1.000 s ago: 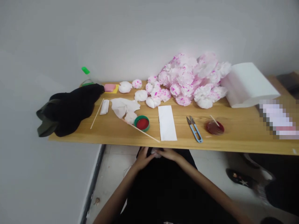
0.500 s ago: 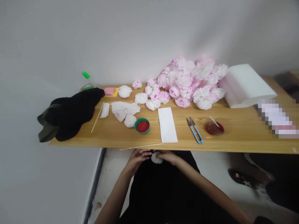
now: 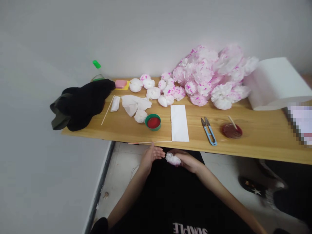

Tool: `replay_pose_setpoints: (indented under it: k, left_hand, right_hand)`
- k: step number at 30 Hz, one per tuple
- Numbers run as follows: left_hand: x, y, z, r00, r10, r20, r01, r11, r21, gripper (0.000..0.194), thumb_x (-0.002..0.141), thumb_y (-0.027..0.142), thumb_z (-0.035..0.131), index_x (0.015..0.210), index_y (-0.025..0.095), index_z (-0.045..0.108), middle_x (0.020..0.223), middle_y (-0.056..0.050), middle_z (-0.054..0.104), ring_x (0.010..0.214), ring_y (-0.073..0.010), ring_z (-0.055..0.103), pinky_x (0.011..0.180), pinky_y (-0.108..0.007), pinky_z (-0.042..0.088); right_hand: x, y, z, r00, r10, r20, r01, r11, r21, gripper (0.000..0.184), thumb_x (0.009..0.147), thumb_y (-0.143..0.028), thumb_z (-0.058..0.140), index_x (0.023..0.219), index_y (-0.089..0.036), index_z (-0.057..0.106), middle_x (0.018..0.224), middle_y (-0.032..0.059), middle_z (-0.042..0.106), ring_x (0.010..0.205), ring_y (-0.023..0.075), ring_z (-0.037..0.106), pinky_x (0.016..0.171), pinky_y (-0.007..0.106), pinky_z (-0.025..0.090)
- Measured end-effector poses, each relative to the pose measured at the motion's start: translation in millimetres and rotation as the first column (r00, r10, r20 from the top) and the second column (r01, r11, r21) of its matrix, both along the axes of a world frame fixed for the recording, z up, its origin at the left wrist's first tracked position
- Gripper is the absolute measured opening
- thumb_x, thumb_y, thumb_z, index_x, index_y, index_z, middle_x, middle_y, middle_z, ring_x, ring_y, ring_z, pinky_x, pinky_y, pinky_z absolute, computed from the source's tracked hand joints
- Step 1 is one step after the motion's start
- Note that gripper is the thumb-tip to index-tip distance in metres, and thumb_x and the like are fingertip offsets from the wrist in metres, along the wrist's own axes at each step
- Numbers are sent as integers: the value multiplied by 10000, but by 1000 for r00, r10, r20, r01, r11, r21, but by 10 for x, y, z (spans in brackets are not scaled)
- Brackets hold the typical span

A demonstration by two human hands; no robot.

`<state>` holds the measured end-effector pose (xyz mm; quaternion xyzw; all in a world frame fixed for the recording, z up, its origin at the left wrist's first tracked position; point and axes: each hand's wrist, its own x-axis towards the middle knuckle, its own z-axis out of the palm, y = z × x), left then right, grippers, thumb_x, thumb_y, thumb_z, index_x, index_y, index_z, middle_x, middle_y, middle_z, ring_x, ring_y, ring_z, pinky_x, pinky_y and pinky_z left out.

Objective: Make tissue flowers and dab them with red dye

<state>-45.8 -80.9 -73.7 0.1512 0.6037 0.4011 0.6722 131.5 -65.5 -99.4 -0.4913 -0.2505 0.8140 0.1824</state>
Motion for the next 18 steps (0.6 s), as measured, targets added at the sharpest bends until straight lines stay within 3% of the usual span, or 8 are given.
replay_pose_setpoints:
  k: [4, 8, 13, 18]
  left_hand:
    - [25, 90, 84, 998, 25, -58, -32, 992, -125, 684, 741, 718, 433, 590, 83, 638, 535, -104, 666, 447, -144, 606, 494, -232, 411]
    - [47, 113, 148, 990, 69, -125, -86, 986, -142, 570, 738, 616, 513, 534, 94, 619, 481, -90, 642, 392, -134, 577, 444, -220, 382]
    - [72, 78, 169, 975, 161, -155, -172, 984, -56, 377, 722, 427, 557, 553, 98, 628, 477, -74, 645, 371, -122, 564, 435, -211, 381]
    - [40, 12, 160, 955, 255, -154, -252, 967, 41, 347, 691, 426, 591, 589, 98, 637, 502, -70, 653, 395, -129, 578, 459, -226, 411]
  right_hand:
    - [214, 31, 587, 987, 116, -113, -107, 991, 85, 325, 592, -299, 753, 873, -153, 683, 772, 14, 639, 612, 80, 528, 546, 199, 373]
    - [345, 170, 1002, 988, 132, -81, -107, 961, 255, 315, 672, -329, 740, 930, -168, 661, 728, -6, 596, 596, 67, 498, 530, 185, 359]
    - [307, 292, 1033, 985, 174, -5, -161, 924, 347, 281, 707, -316, 722, 931, -165, 646, 717, -16, 568, 594, 61, 472, 525, 180, 351]
    - [218, 296, 940, 974, 228, 12, -220, 925, 310, 303, 689, -334, 726, 927, -164, 643, 735, -3, 587, 616, 79, 497, 544, 196, 371]
